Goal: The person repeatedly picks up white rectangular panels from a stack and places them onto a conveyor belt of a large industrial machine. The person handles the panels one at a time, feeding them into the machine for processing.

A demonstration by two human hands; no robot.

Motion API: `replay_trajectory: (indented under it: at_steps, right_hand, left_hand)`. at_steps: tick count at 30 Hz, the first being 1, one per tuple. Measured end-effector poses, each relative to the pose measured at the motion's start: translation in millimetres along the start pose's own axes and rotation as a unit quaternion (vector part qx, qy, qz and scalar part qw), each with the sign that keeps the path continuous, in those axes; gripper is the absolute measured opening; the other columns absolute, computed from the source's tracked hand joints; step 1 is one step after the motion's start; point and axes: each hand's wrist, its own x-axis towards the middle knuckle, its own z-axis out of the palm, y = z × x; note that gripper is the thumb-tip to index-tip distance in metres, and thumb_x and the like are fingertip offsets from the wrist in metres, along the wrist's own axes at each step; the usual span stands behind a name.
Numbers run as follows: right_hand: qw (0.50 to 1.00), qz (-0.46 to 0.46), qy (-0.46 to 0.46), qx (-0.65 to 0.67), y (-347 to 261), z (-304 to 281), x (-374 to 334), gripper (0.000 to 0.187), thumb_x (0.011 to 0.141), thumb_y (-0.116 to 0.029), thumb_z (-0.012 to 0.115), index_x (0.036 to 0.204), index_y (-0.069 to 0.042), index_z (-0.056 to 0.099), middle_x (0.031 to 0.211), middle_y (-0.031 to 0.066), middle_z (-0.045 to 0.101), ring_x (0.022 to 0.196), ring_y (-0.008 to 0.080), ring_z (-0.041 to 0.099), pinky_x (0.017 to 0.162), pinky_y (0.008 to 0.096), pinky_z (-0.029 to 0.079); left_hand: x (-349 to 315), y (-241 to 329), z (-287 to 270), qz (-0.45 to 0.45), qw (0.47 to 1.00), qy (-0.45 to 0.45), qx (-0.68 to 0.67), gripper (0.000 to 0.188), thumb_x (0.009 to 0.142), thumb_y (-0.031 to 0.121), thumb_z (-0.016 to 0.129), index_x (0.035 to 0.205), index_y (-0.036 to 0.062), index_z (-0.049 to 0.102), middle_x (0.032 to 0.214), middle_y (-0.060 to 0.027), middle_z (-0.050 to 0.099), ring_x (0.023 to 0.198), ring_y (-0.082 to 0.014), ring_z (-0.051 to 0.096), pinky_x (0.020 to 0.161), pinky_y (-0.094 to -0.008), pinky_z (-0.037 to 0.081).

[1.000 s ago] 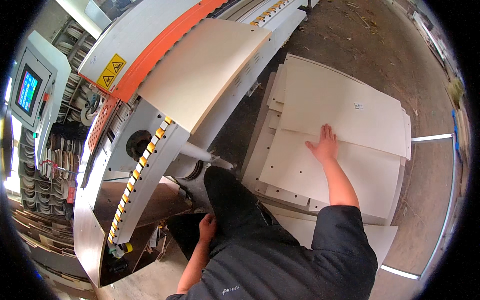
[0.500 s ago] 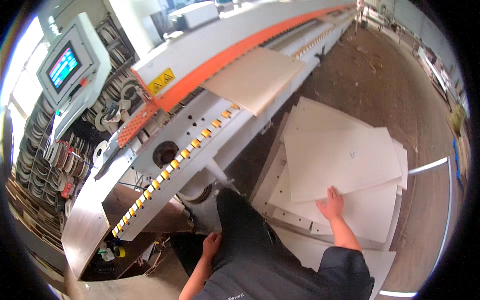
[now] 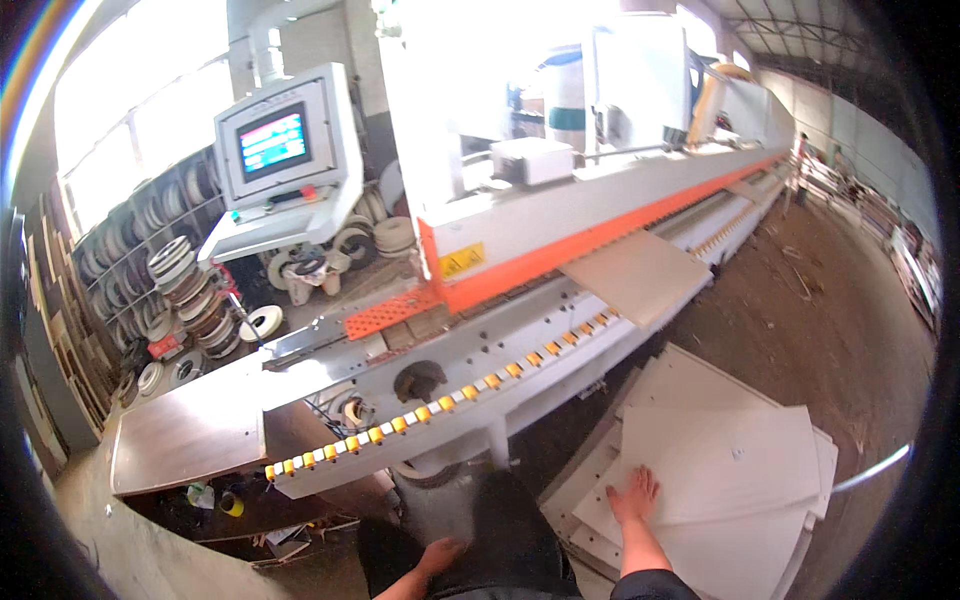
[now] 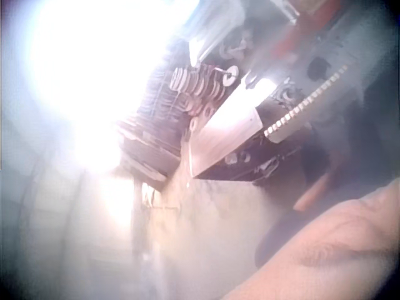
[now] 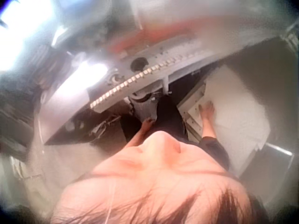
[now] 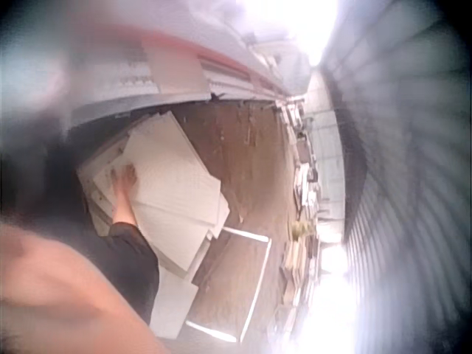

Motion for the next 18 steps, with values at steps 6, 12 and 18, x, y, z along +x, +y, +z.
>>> replay_trajectory:
  at_steps: [6, 12, 18]
  right_hand:
    - [1.000, -0.017, 0.013, -0.007, 4.6, 20.6, -7.0, 0.085, 0.090, -0.044, 0.068, 0.158, -0.005, 0.036, 0.170, 0.0114, 0.027, 0.159, 0.0280, 0.018, 0.131, 0.0492, 0.006]
    - [0.993, -0.080, 0.063, -0.066, 82.6, 18.8, -65.6, 0.086, 0.089, -0.057, 0.065, 0.155, -0.008, 0.040, 0.165, 0.0096, 0.036, 0.153, 0.0299, 0.030, 0.127, 0.0520, 0.019]
    - [0.979, -0.152, 0.115, -0.080, 133.6, 22.9, -105.0, 0.076, 0.085, -0.051, 0.071, 0.140, 0.000, 0.057, 0.144, 0.0267, 0.056, 0.133, 0.0463, 0.053, 0.104, 0.0575, 0.045]
  left_hand:
    - [3.7, -37.5, -5.2, 0.219, 0.941, 0.050, 0.253, 0.034, 0.100, 0.035, 0.062, 0.118, 0.0074, 0.074, 0.110, -0.0114, 0.076, 0.102, -0.0244, 0.071, 0.086, -0.0382, 0.056]
    - [13.1, 17.3, 10.2, 0.091, 0.994, 0.048, 0.026, 0.033, 0.100, 0.033, 0.062, 0.114, 0.0057, 0.074, 0.099, -0.0107, 0.076, 0.088, -0.0259, 0.072, 0.083, -0.0392, 0.056]
    - [19.5, 27.0, 15.2, -0.129, 0.971, -0.056, -0.191, 0.032, 0.103, 0.033, 0.064, 0.116, 0.0047, 0.073, 0.094, -0.0044, 0.073, 0.082, -0.0152, 0.067, 0.076, -0.0314, 0.055]
